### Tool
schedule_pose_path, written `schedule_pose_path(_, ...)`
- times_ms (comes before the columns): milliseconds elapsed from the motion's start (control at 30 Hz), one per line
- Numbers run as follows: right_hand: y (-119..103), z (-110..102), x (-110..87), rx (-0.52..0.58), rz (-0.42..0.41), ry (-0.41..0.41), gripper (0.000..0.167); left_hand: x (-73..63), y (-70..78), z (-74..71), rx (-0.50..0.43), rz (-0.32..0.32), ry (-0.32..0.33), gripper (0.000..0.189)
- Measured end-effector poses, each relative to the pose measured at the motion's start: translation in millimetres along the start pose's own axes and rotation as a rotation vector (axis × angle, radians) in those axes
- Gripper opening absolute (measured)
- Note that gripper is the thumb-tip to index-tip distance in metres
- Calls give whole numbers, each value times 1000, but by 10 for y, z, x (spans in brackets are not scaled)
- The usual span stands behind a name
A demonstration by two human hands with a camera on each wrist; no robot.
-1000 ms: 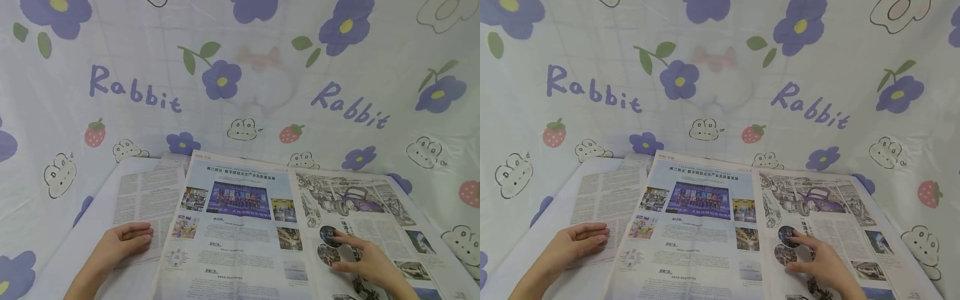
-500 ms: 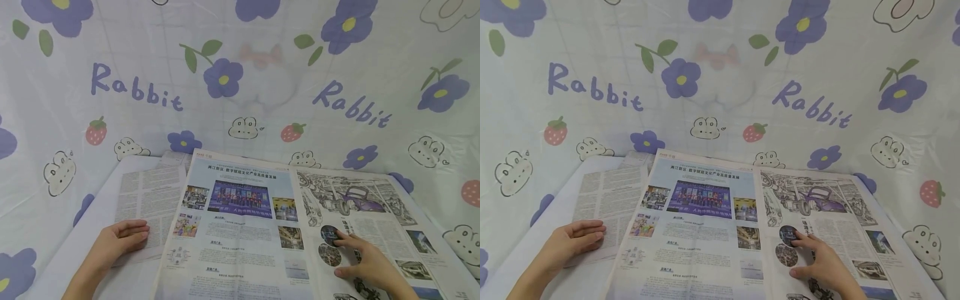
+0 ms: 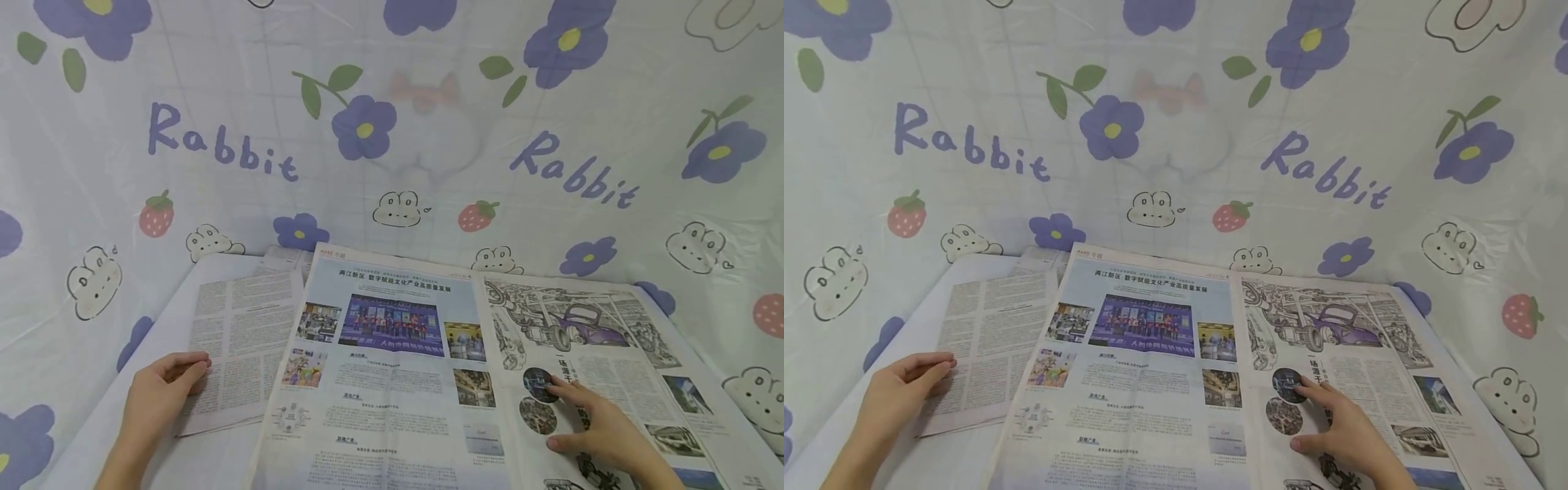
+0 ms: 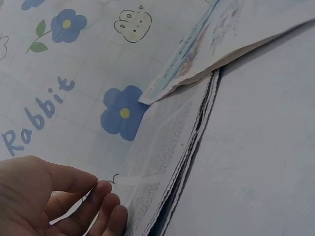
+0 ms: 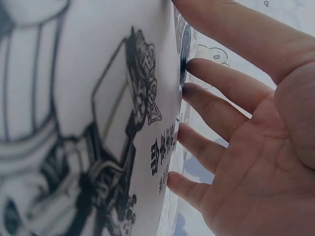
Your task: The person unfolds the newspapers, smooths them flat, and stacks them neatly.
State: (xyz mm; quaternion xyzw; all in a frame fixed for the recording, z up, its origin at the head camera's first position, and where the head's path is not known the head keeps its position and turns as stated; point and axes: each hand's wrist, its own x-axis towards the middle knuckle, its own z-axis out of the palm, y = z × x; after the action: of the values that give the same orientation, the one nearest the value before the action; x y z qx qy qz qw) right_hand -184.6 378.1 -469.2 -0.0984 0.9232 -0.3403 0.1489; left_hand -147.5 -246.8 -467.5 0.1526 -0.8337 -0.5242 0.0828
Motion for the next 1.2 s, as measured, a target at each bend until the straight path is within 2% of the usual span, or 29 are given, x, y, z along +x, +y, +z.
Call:
schedule_pose_path(67,-4,-1,-5,2,1,-1,94,-3,1,-30,58,-10,41,37)
schedule_pose_path(133,-7,-4,-4,3,-2,-2,93,0,-4,-61,73,-42,57,39)
schedule_pose_path(333,-12,-20,6,-14,1,-3,93,50,-51,-133,-25,-187,37,45)
schedule_pose_path(500,-18,-25,2,-4,13,-11,92,79,-78,-165,-52,-232,15,45)
schedule_pose_path(667,-26,-19,-3,8,12,-14,92,70,-53,-184,-23,-238,-28,47)
schedule_pose_path(800,-32,-16,-3,9,11,-17,93,56,-41,-202,-12,-206,-58,48)
schedule_pose_path(1033,-22,-5,-2,7,8,-16,93,51,-72,-198,24,-154,-170,54)
schedule_pose_path(1200,-24,3,-6,4,-9,-9,90,61,-101,-158,3,-152,-189,54)
